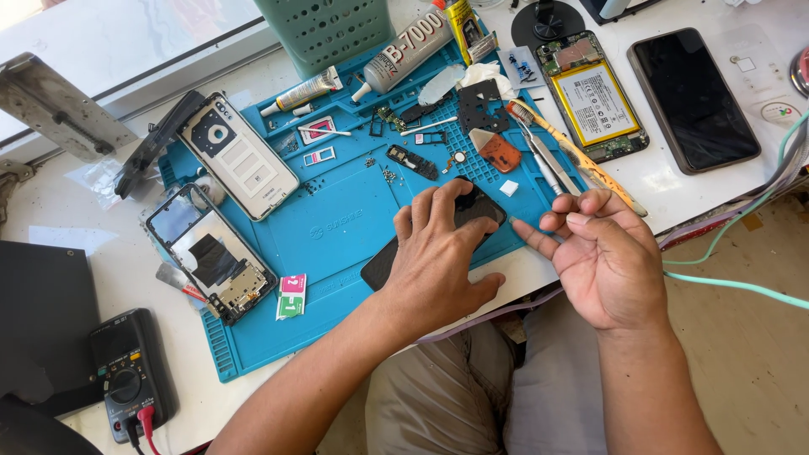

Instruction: Disassembling a smartphone to remove the battery and internal circuit boards on a repair bench

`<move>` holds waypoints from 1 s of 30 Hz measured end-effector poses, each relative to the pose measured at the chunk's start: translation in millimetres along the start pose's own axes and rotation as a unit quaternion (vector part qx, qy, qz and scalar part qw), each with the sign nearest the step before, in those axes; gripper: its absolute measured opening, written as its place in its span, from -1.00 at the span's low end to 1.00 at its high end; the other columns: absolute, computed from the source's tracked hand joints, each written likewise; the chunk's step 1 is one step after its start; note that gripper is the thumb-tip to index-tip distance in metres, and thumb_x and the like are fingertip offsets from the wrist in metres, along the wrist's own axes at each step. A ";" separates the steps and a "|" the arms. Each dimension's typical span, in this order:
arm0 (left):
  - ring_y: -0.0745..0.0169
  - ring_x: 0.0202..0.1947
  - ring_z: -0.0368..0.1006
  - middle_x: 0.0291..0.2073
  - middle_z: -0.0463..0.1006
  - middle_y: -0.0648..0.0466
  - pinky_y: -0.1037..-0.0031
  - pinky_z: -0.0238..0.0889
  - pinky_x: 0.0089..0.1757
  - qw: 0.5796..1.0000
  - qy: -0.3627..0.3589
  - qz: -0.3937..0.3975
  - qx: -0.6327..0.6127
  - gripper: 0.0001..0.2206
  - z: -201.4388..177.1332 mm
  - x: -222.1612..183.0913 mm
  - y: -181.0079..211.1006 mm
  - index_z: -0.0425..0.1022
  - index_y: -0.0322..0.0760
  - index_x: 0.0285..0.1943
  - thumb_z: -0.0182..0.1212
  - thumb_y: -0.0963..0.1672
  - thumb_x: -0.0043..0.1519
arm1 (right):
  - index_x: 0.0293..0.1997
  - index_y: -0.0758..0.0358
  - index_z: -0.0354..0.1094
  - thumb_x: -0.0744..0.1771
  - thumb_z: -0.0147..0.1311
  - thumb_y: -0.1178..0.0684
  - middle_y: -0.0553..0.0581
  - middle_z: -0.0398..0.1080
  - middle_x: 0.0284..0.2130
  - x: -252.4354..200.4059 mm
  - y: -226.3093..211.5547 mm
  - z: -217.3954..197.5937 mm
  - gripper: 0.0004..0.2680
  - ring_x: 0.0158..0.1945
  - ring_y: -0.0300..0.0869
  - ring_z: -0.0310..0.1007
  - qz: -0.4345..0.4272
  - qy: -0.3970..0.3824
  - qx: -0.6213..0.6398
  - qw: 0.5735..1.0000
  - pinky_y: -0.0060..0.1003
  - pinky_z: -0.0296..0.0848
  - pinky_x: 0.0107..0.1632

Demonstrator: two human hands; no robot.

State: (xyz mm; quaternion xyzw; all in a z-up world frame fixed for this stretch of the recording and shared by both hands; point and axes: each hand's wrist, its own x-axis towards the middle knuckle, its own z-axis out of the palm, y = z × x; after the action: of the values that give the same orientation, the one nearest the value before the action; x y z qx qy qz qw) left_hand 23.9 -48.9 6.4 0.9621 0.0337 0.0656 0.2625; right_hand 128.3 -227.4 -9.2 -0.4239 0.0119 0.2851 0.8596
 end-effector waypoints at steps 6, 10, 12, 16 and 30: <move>-0.35 0.32 0.02 0.33 0.14 -0.20 -0.13 -0.04 0.09 1.000 0.000 0.002 0.006 -0.45 0.0 0.0 -0.3 0.58 -0.11 0.09 0.51 0.09 -0.05 | -0.31 0.11 0.27 0.29 -0.06 0.33 0.12 0.38 -0.26 -3.4 -2.8 0.0 -0.85 -0.21 -0.14 0.44 -0.011 -0.013 0.001 1.000 0.40 0.41 0.28; -0.36 0.33 0.01 0.33 0.14 -0.18 -0.14 -0.04 0.10 1.000 0.003 0.002 -0.008 -0.44 1.9 4.4 -1.4 0.58 -0.09 0.10 0.52 0.09 -0.07 | -0.31 0.10 0.26 0.30 -0.06 0.32 0.11 0.37 -0.25 -4.0 -1.9 0.4 -0.86 -0.22 -0.15 0.44 -0.010 -0.010 -0.004 1.000 0.40 0.41 0.29; -0.36 0.32 0.01 0.32 0.15 -0.17 -0.15 -0.04 0.11 1.000 -0.002 0.002 -0.002 -0.44 2.2 7.3 0.3 0.57 -0.05 0.11 0.53 0.10 -0.06 | -0.29 0.10 0.26 0.30 -0.07 0.32 0.11 0.38 -0.25 -3.2 -1.3 -1.7 -0.86 -0.20 -0.15 0.45 -0.011 -0.021 -0.004 1.000 0.38 0.41 0.29; -0.38 0.34 0.00 0.34 0.13 -0.19 -0.17 -0.04 0.12 1.000 -0.006 -0.001 0.004 -0.45 5.0 10.6 -1.8 0.56 0.00 0.11 0.53 0.11 -0.06 | -0.31 0.10 0.25 0.29 -0.07 0.32 0.12 0.37 -0.25 -3.9 -2.2 -0.6 -0.86 -0.21 -0.15 0.45 -0.011 -0.013 -0.006 1.000 0.38 0.42 0.29; -0.40 0.37 -0.05 0.38 0.07 -0.17 -0.20 -0.08 0.15 0.999 -0.002 -0.032 0.009 -0.38 3.1 14.5 -6.6 0.55 -0.08 0.12 0.54 0.12 -0.10 | -0.09 0.37 0.27 0.36 0.01 0.27 0.22 0.40 -0.19 -2.1 5.7 16.7 -0.92 -0.21 -0.19 0.47 -0.132 0.013 -0.371 0.919 -0.26 0.69 -0.12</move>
State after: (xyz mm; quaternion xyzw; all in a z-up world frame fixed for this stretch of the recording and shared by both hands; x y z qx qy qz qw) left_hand 38.5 -43.3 2.0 0.9630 0.0643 0.0551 0.2559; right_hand 120.0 -213.4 -2.0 -0.7136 -0.1392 0.1470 0.6706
